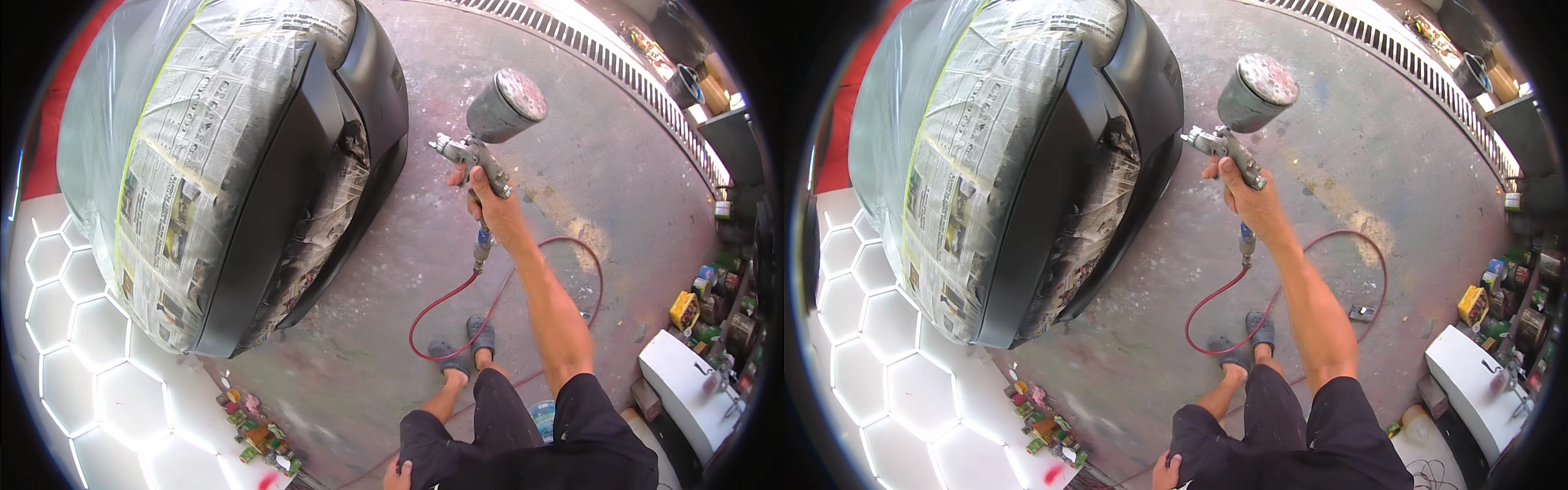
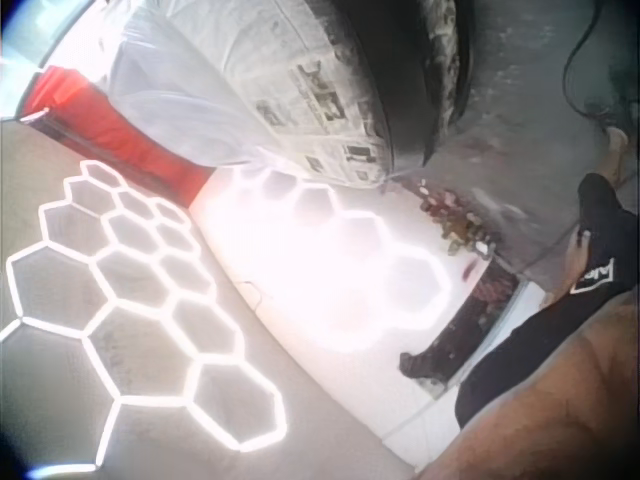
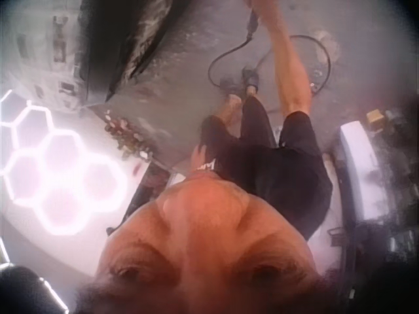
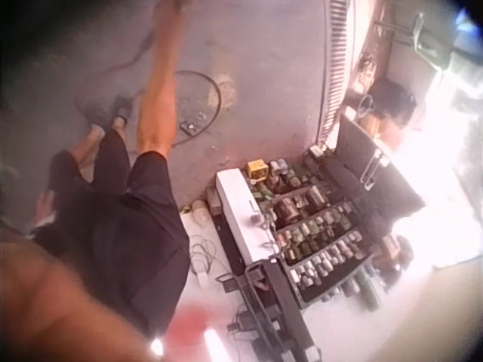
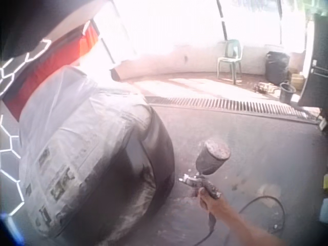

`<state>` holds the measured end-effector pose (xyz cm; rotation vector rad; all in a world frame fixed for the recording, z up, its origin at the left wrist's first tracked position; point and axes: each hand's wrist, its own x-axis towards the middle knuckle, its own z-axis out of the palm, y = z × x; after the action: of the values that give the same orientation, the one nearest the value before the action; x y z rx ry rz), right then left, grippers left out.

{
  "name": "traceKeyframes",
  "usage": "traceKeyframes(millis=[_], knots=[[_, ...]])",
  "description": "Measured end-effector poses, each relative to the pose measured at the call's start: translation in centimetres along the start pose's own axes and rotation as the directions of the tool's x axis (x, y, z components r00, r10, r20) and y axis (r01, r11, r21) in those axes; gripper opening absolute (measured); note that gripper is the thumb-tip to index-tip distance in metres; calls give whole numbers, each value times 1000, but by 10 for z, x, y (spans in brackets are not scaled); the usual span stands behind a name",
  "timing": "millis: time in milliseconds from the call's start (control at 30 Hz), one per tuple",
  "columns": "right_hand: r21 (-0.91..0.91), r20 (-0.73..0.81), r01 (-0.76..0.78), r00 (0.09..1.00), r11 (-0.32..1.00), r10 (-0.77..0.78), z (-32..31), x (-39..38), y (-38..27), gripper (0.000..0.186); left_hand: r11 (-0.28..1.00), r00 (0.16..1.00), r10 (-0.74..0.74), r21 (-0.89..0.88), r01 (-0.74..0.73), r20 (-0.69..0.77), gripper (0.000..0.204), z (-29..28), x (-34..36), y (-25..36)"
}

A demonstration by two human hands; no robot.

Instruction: The person prepares a spray gun with paint and then applies multiple coats to the rear bumper of a car that is masked with plastic and newspaper. The person moves around the bumper to cover different areas and then walks away.

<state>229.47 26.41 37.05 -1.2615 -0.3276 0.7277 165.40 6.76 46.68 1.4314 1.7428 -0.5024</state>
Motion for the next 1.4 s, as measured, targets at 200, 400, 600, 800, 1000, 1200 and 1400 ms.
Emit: traceKeyframes(millis=[200, 400, 600, 800, 1000, 1200, 1400], knots=[[11, -38, 8, 999, 1000, -8, -15, -9, -46, 52, 782, 809, 582, 213, -585, 87, 60, 33, 67, 125], [-81, 107, -29, 994, 996, 38, -46, 63, -35, 51, 398, 380, 873, 5, -917, 306, 61, 124, 85, 328], [-68, 304, -114, 944, 991, 130, -83, 162, 17, 51, 336, 261, 913, -217, -916, 313, 43, 261, 74, 489], [157, 414, -177, 905, 972, 98, -78, 240, 32, 51, 459, 405, 873, -181, -870, 271, 18, 299, 96, 578], [136, 556, -267, 818, 954, 149, -76, 290, 49, 57, 514, 457, 845, -183, -838, 276, 24, 307, 108, 610], [-36, 762, -268, 616, 963, 200, -96, 300, 59, 50, 577, 517, 808, -200, -792, 282, 37, 312, 113, 627], [90, 613, -237, 779, 967, 134, -84, 339, 31, 48, 590, 531, 799, -195, -784, 282, 36, 314, 115, 645]])
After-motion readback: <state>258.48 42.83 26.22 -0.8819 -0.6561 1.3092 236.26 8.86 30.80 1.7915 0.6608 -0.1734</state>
